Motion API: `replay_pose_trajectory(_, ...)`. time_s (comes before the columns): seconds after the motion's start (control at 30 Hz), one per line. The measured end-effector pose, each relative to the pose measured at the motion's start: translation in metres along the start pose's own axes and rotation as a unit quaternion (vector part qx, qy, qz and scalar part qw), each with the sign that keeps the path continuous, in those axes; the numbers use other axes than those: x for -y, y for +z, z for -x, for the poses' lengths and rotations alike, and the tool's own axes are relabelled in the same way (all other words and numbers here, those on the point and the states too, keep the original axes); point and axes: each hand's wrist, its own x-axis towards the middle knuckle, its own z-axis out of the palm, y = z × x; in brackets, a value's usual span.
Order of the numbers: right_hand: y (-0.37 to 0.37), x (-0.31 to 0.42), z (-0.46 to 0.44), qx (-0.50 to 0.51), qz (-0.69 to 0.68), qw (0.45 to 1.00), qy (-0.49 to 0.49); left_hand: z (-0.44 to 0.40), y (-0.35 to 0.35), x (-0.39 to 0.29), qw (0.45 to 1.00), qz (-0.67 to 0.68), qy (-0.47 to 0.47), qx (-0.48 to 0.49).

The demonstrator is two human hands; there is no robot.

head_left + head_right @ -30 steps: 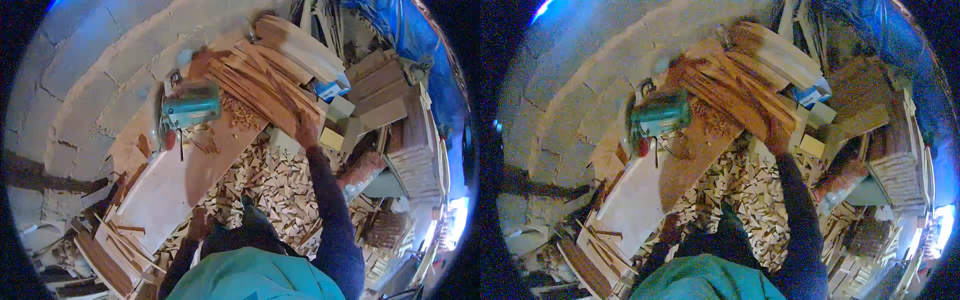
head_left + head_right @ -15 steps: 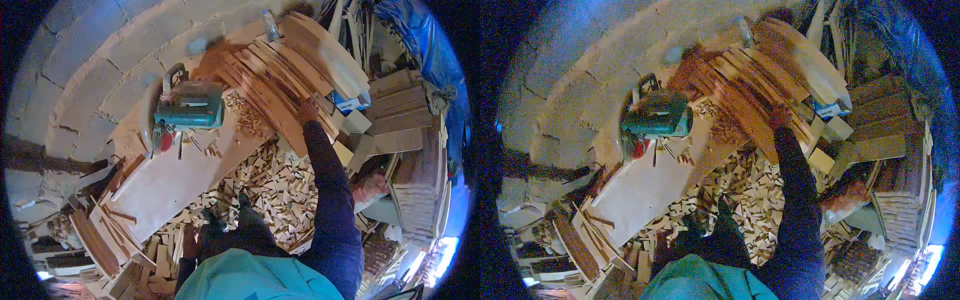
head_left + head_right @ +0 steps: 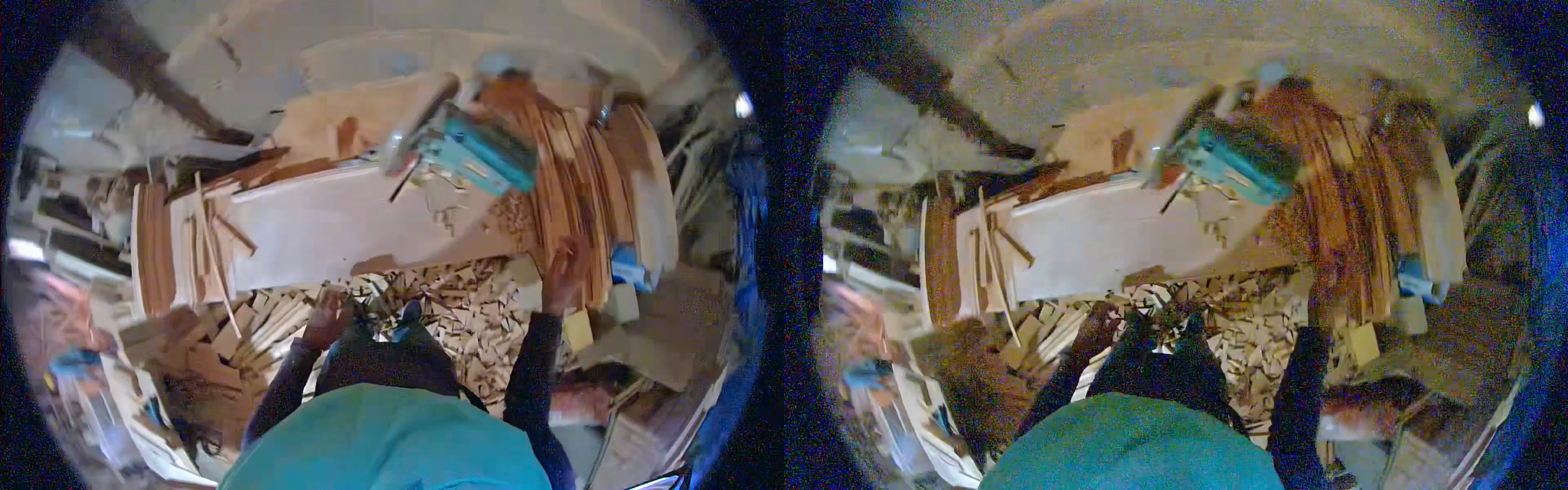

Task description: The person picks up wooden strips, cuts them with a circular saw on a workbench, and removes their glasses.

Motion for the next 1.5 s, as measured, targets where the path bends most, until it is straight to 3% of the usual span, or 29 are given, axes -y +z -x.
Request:
replay_pose_trajectory(0.03, 0.007, -0.007, -0.002, 0.061, -0.195, 0.973, 0.108, -0.005, 0.000, -0.002, 1.000, 0.012, 0.000, -0.007)
replay_pose_trajectory(0.07, 0.015, -0.019, -0.008, 0.112, -0.386, 0.891, 0.210, -0.011, 0.000, -0.005, 0.996, 0.086, 0.011, 0.016)
replay_pose_trajectory(0.1, 0.023, -0.034, -0.021, 0.147, -0.565, 0.754, 0.300, -0.014, 0.001, -0.008, 0.987, 0.156, 0.017, 0.034)
replay_pose_trajectory(0.13, 0.029, -0.051, -0.041, 0.161, -0.719, 0.567, 0.368, -0.014, -0.028, -0.046, 0.982, 0.176, 0.010, 0.068)
replay_pose_trajectory(0.2, 0.077, -0.129, -0.090, 0.204, -0.783, 0.554, 0.194, -0.013, -0.086, -0.125, 0.968, 0.213, -0.007, 0.135)
replay_pose_trajectory(0.27, 0.168, -0.245, -0.142, 0.230, -0.804, 0.543, 0.079, -0.013, -0.096, -0.130, 0.949, 0.008, 0.271, 0.161)
replay_pose_trajectory(0.33, 0.197, -0.277, -0.177, 0.205, -0.879, 0.407, 0.141, -0.001, -0.130, -0.175, 0.941, 0.037, 0.334, 0.030)
replay_pose_trajectory(0.4, 0.206, -0.280, -0.217, 0.151, -0.932, 0.254, 0.209, -0.004, -0.168, -0.237, 0.971, 0.027, 0.148, 0.187)
replay_pose_trajectory(0.43, 0.205, -0.283, -0.232, 0.126, -0.943, 0.205, 0.229, 0.000, -0.182, -0.244, 0.965, 0.043, 0.156, 0.205)
replay_pose_trajectory(0.5, 0.200, -0.289, -0.250, 0.094, -0.953, 0.150, 0.246, 0.020, -0.204, -0.234, 0.944, 0.094, 0.266, 0.172)
replay_pose_trajectory(0.63, 0.198, -0.295, -0.260, 0.063, -0.957, 0.121, 0.256, 0.056, -0.249, -0.198, 0.915, 0.141, 0.354, 0.130)
replay_pose_trajectory(0.77, 0.200, -0.303, -0.260, 0.050, -0.959, 0.117, 0.252, 0.084, -0.300, -0.151, 0.937, 0.119, 0.317, 0.083)
replay_pose_trajectory(0.9, 0.198, -0.300, -0.267, 0.055, -0.961, 0.105, 0.249, 0.093, -0.315, -0.071, 0.987, -0.084, 0.133, 0.017)
replay_pose_trajectory(0.97, 0.196, -0.306, -0.271, 0.051, -0.962, 0.099, 0.248, 0.095, -0.283, -0.004, 0.992, -0.067, -0.101, -0.027)
replay_pose_trajectory(1.03, 0.195, -0.308, -0.273, 0.047, -0.963, 0.097, 0.247, 0.109, -0.199, 0.093, 0.972, -0.020, -0.120, -0.203)
replay_pose_trajectory(1.1, 0.197, -0.314, -0.273, 0.040, -0.963, 0.096, 0.247, 0.127, -0.158, 0.117, 0.905, 0.055, -0.269, -0.325)
replay_pose_trajectory(1.13, 0.196, -0.318, -0.273, 0.036, -0.964, 0.092, 0.248, 0.132, -0.135, 0.132, 0.870, -0.018, -0.360, -0.336)
replay_pose_trajectory(1.2, 0.198, -0.321, -0.275, 0.026, -0.962, 0.088, 0.256, 0.142, -0.136, 0.141, 0.831, -0.176, -0.349, -0.395)
replay_pose_trajectory(1.3, 0.197, -0.329, -0.277, 0.007, -0.960, 0.074, 0.269, 0.147, -0.122, 0.171, 0.824, -0.154, -0.390, -0.380)
replay_pose_trajectory(1.4, 0.201, -0.341, -0.282, -0.019, -0.957, 0.057, 0.283, 0.144, -0.107, 0.206, 0.814, -0.033, -0.464, -0.348)
replay_pose_trajectory(1.5, 0.209, -0.355, -0.280, -0.038, -0.950, 0.035, 0.309, 0.138, -0.116, 0.207, 0.816, -0.102, -0.395, -0.409)
